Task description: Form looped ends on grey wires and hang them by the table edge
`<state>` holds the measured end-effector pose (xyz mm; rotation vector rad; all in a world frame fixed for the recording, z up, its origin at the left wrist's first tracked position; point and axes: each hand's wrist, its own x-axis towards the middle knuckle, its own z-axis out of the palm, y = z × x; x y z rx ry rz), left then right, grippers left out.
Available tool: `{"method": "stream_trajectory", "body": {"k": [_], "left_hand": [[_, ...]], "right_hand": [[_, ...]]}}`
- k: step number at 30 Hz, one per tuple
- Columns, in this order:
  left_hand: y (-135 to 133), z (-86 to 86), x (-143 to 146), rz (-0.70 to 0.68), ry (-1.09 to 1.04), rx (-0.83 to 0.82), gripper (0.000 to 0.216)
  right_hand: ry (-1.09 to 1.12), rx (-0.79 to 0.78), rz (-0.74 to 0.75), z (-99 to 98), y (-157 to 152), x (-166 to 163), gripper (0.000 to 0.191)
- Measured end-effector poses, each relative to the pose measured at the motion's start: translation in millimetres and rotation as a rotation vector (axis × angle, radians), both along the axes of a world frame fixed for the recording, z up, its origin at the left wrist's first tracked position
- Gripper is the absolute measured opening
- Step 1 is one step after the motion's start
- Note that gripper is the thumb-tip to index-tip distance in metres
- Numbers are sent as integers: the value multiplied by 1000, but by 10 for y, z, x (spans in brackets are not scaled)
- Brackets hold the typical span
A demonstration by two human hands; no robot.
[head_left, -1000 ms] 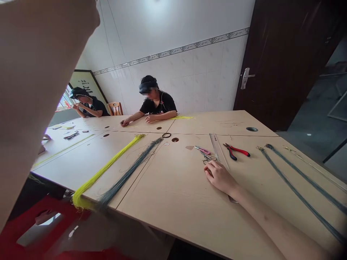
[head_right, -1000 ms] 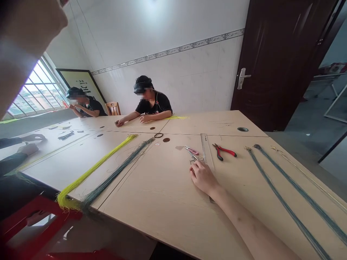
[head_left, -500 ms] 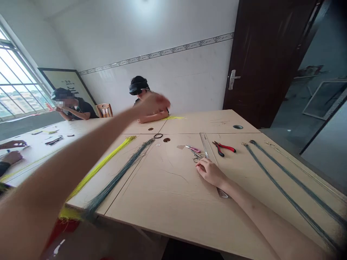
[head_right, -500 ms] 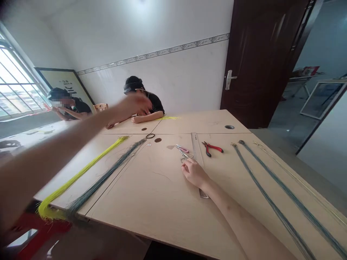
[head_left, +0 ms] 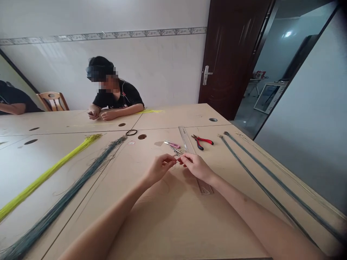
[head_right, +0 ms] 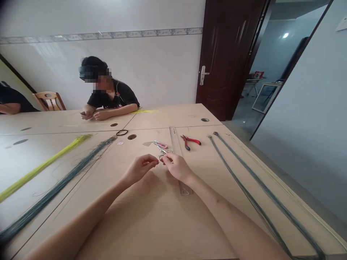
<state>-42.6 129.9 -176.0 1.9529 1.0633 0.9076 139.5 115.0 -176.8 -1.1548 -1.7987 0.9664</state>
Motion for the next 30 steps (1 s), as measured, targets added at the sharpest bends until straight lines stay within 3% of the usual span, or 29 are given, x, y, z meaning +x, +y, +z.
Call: {"method": "stream_trajectory", "body": {"k": [15,30], "left_hand": [[-139,95,60,0,-180,-52,13],[-164,92,101,-41,-414,-237,14]], "right_hand": [[307,-268,105,33,-53,-68,24],[405,-284,55,68,-60,-56,20]]}}
